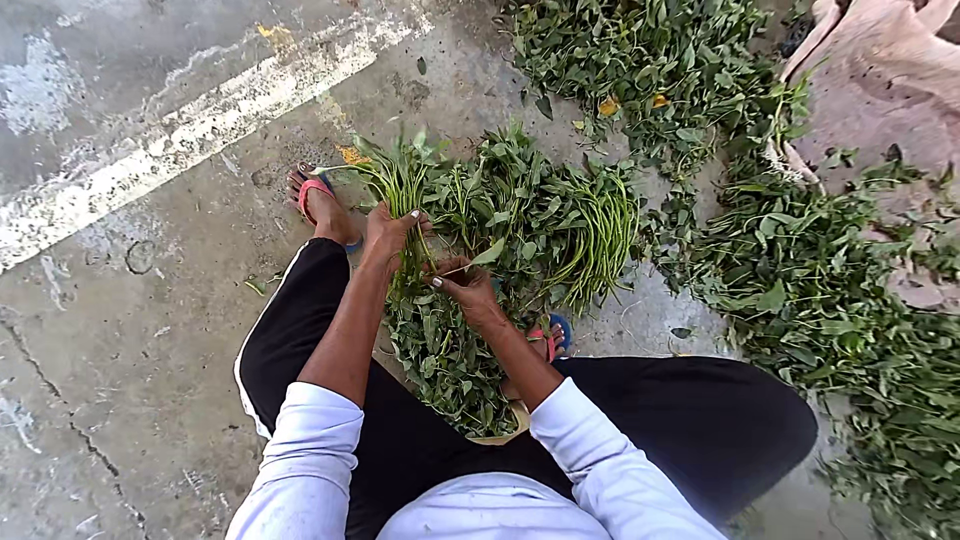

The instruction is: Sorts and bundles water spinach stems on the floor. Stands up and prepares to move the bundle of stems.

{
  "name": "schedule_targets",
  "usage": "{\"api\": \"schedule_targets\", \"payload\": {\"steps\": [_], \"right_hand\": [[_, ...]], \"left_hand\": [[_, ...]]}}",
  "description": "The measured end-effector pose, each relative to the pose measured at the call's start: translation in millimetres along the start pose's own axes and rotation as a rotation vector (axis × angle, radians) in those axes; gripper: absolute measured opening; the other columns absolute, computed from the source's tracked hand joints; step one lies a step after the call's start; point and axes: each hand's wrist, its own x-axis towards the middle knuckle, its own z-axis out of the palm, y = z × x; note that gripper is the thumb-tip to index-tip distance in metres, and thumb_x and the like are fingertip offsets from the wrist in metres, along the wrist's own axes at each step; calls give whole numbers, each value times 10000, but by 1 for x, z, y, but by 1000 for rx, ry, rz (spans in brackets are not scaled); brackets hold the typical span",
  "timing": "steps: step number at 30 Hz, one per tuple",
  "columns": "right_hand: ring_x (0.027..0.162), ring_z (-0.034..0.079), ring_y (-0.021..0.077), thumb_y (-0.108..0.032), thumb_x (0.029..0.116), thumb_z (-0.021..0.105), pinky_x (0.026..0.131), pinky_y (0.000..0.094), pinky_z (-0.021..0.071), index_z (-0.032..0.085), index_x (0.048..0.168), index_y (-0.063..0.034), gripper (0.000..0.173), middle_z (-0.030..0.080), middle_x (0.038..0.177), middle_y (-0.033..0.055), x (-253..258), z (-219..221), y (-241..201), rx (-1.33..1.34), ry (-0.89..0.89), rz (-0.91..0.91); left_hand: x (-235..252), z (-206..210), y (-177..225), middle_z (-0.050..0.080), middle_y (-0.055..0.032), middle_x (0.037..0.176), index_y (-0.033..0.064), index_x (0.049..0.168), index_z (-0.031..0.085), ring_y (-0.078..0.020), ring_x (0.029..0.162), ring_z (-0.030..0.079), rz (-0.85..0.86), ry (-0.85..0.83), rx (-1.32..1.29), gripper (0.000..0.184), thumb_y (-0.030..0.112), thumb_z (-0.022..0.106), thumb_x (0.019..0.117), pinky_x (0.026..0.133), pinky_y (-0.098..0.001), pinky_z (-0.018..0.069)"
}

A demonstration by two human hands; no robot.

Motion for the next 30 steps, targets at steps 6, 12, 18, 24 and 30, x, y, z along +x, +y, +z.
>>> {"api": "schedule_targets", "payload": {"steps": [6,12,18,24,30], "right_hand": [[755,704,168,-48,1013,584,713,345,627,550,1146,-79,140,677,920,90,-7,5,-11,13,-19,49],[698,681,142,-110,1012,633,691,320,603,630,1108,36,174,698,854,98,-32,24,7,-462,106,-184],[718,665,124,-130,1003,627,727,300,585,611,1072,19,164,675,838,78,-49,7,25,-556,143,-63],[1383,450,478,-150,953,709,1101,669,376,635,1318,18,409,479,1486,286,-36,-34,44,-1253,-609,634],[961,681,205,-140,1001,647,801,373,593,504,1390,-63,422,618,1301,113,-10,-29,-7,-385,-94,273]], "left_hand": [[0,2,0,694,-96,888,-5,1254,476,-176,724,723,20,19,-55,280,-65,561,994,700,-310,631],[6,-19,21,673,-83,845,5,1209,451,-172,662,696,262,291,-197,246,-76,538,994,659,-329,627],[3,-36,39,659,-63,844,21,1193,446,-168,683,688,488,364,-255,241,-76,536,992,679,-338,628],[-7,-33,51,664,-60,855,19,1202,428,-163,676,690,569,326,-207,244,-65,533,999,672,-327,629],[-1,-27,40,672,-80,868,8,1208,449,-182,688,703,466,277,-183,243,-59,549,996,681,-339,636]]}}
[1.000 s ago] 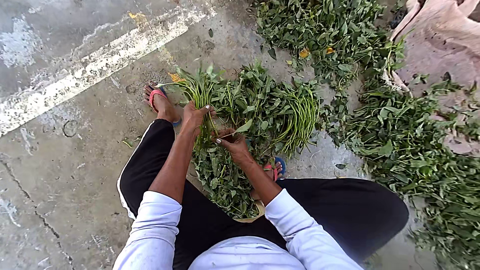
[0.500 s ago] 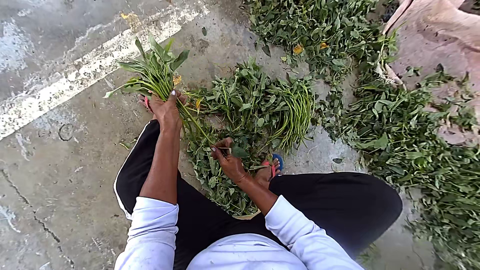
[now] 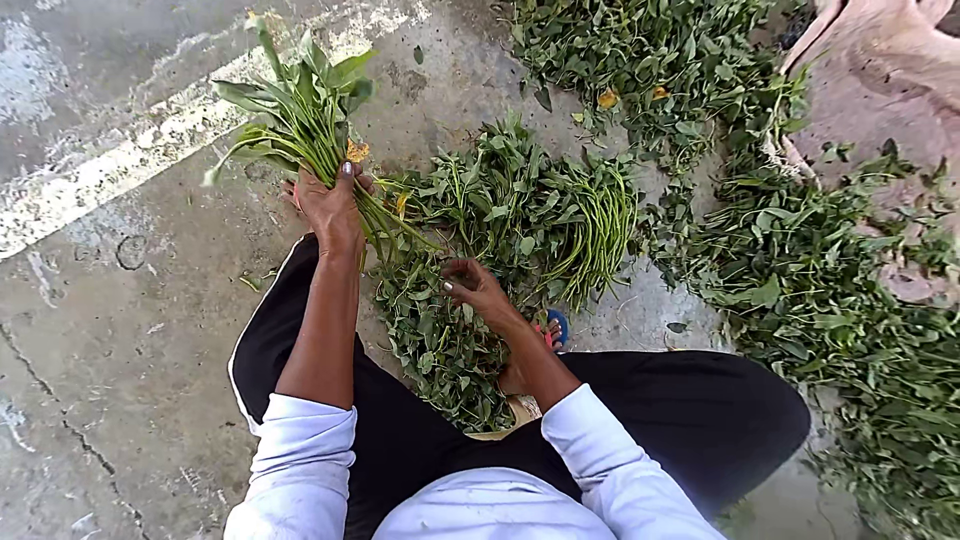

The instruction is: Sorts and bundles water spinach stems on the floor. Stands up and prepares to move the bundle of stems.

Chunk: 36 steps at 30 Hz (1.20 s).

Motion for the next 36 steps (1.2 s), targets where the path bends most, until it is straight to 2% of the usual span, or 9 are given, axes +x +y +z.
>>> {"api": "schedule_targets", "payload": {"steps": [2,6,11,15,25,28,31,33,36], "right_hand": [[869,687,144,-93,1001,592,719,296,589,447,1462,-162,488,661,1228,57,3,4,-16,365,-42,-35],[701,630,82,-38,1004,567,663,241,562,592,1298,-167,322,678,936,22,13,22,-23,758,113,-51],[882,689,92,-191,1045,561,770,228,578,668,1234,-199,217,676,1281,32,19,28,-17,1069,11,-108],[869,741,178,-48,942,690,831,319,615,678,1233,-124,301,752,1089,109,17,35,-20,1113,-61,-124],[701,680,125,41,986,579,693,275,604,651,1049,28,96,710,883,81,36,13,14,366,35,-152],[848,720,285,-18,977,622,830,470,585,715,1049,50,136,731,962,182,59,-8,40,-437,127,-238],[1133,665,382,-112,1038,577,1003,564,508,717,1199,7,244,672,1267,217,91,-29,70,-636,180,-5],[1263,597,410,-156,1054,562,1025,582,498,674,1309,-45,300,497,1523,200,114,-35,84,-694,189,74],[1279,559,475,-142,986,666,968,632,520,596,1436,-150,456,350,1613,226,141,-35,93,-800,184,149]], "left_hand": [[-1,4,-2,678,-83,874,16,1213,448,-184,700,706,-33,-15,-32,248,-61,548,999,678,-337,633],[-3,4,-2,676,-68,842,41,1172,461,-180,697,705,-103,-10,-89,205,-59,535,1008,680,-341,633],[-3,5,-3,681,-63,832,42,1151,469,-174,686,702,-113,-22,-95,192,-70,527,1006,676,-330,631],[-3,7,-3,687,-71,844,42,1147,471,-182,689,711,-148,-4,-113,182,-67,527,1012,675,-336,638],[-7,2,-4,689,-49,888,26,1241,445,-165,728,720,-8,-25,46,276,-55,549,998,722,-332,640],[-6,-3,1,668,-36,950,-24,1293,433,-137,764,707,220,-32,157,300,-12,547,1016,759,-322,634],[0,-11,21,673,-29,984,-19,1308,407,-138,810,712,360,-38,228,331,20,565,1020,806,-327,628],[-5,-9,25,681,-29,983,15,1316,428,-155,832,720,169,-53,121,312,-3,544,1027,821,-341,635],[-13,-3,17,700,-59,988,68,1307,506,-194,876,733,-366,-100,-75,266,2,479,1051,849,-391,629]]}}
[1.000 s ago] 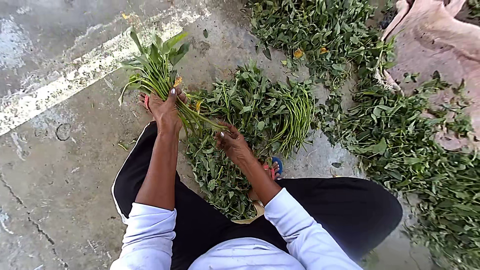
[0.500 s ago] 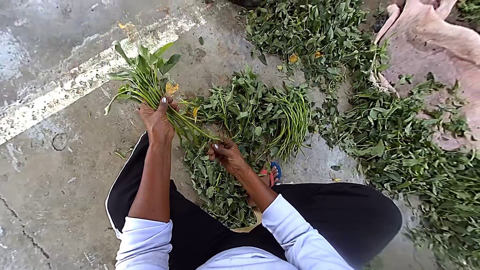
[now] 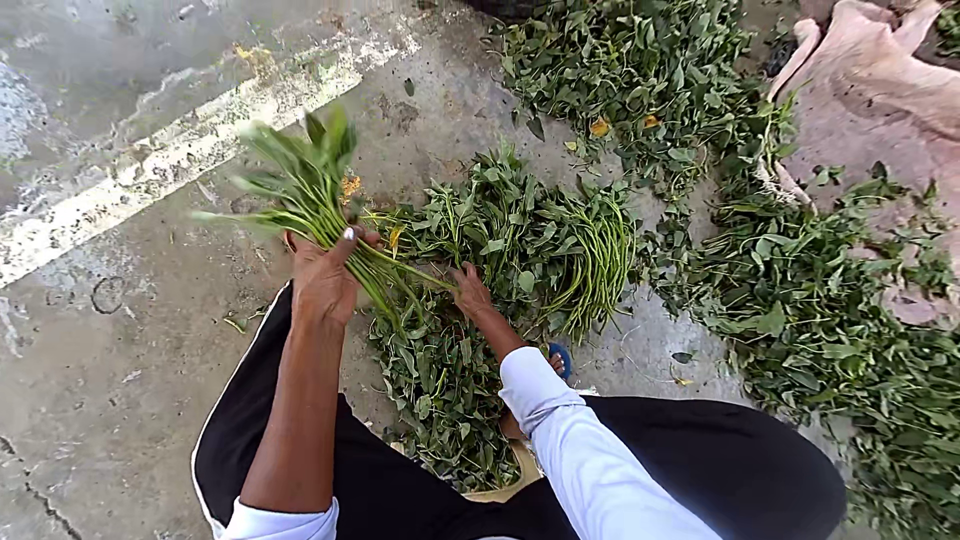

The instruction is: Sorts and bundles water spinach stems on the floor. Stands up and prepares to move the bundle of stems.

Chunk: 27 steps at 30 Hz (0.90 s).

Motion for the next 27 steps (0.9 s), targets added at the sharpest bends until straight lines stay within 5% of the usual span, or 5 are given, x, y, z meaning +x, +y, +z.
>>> {"api": "schedule_targets", "payload": {"steps": [2,9,16,21,27], "right_hand": [[1322,506,495,-111,962,676,999,663,474,619,1415,-124,456,359,1608,235,11,0,-5,-93,-15,36],[1180,611,420,-45,976,640,989,602,458,756,1130,-35,193,691,1189,214,6,-24,-5,-32,300,-128],[1012,690,388,42,886,705,919,566,541,655,1146,65,265,704,1068,221,-71,-35,-47,296,541,-420],[969,695,375,20,898,685,852,549,536,704,1081,15,184,721,1004,179,-99,-29,-81,98,558,-615],[912,705,331,24,889,658,838,548,514,712,1048,-34,177,731,958,133,-114,-35,-91,-88,564,-672]], "left_hand": [[0,7,-8,698,-84,1008,55,1324,519,-217,905,731,-171,-26,-36,283,-6,464,1054,871,-412,619],[6,12,-28,691,-75,1049,38,1346,525,-185,900,723,-90,-33,95,340,-59,511,1020,845,-355,617],[1,15,-56,665,-75,1092,39,1306,513,-148,823,704,-113,-25,230,300,-45,522,1017,769,-317,614],[9,20,-69,670,-150,1101,-80,1292,515,-169,919,696,44,-33,349,316,-75,563,980,848,-333,592],[-3,17,-58,691,-108,1134,24,1341,526,-159,975,689,-99,-159,319,352,109,628,1014,888,-348,576]]}}
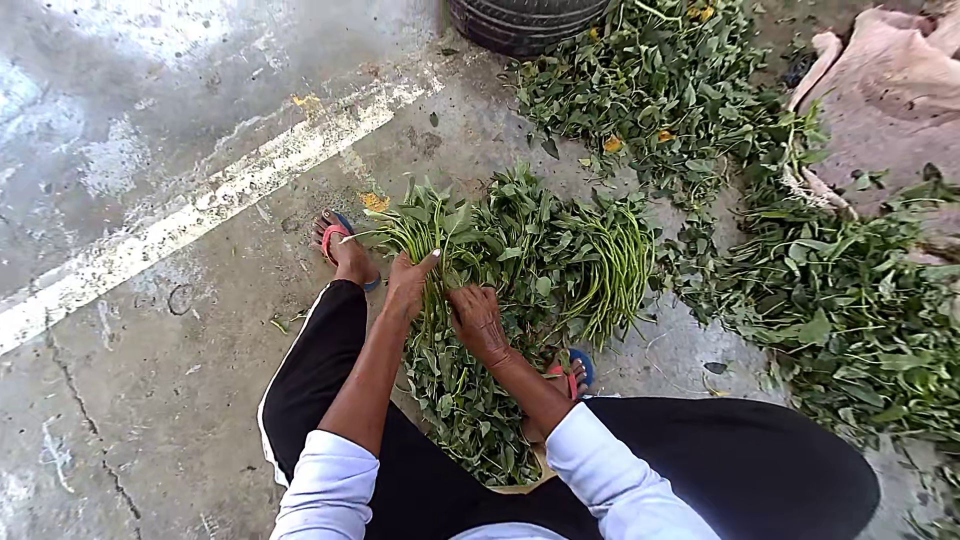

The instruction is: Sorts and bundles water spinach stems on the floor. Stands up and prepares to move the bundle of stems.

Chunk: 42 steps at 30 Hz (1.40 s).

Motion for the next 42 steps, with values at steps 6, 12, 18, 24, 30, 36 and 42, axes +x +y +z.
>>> {"api": "schedule_targets", "payload": {"steps": [6,12,18,24,30,36,42], "right_hand": [[977,694,328,-30,906,681,921,573,488,636,1278,2,375,728,1023,147,-1,-19,-2,211,-66,238],[947,640,253,-236,947,755,832,432,541,631,1304,-11,439,642,1231,175,28,-35,4,688,-87,669],[690,620,141,-65,908,759,634,303,549,686,1075,14,199,688,938,116,38,-28,-6,889,-7,764],[709,641,131,17,916,695,643,278,592,617,1097,29,198,635,977,106,30,-14,-28,1099,230,825],[865,663,191,-80,966,671,806,347,574,652,1074,60,178,663,1012,156,30,-17,-14,763,17,511],[1017,696,356,-42,968,654,966,501,542,741,1058,38,148,710,1082,219,-35,-32,-19,334,-620,205],[1017,693,375,-8,958,647,900,545,564,725,1146,-3,204,689,1127,218,-12,-71,-11,238,-476,266]], "left_hand": [[-7,3,7,672,-97,1201,21,1331,539,-131,974,670,3,-50,-19,411,-40,658,942,871,-309,563],[-14,10,3,676,-66,1115,59,1291,577,-117,936,656,-49,-55,-34,345,115,696,972,844,-316,562],[-15,19,-4,654,-125,1142,-23,1282,557,-138,987,644,4,69,-34,363,18,693,948,896,-315,548],[-11,11,-6,655,-143,1139,-29,1269,555,-158,1000,657,-13,112,33,371,32,711,939,904,-325,557],[-9,7,-4,647,-151,1110,-38,1256,567,-168,955,651,-47,113,113,344,8,694,940,870,-334,559],[5,-21,17,659,-191,1176,-50,1274,573,-212,1062,661,104,229,266,392,83,727,939,967,-392,540],[3,-18,14,671,-188,1180,-38,1271,591,-229,1084,667,133,123,372,407,115,749,928,985,-424,534]]}}
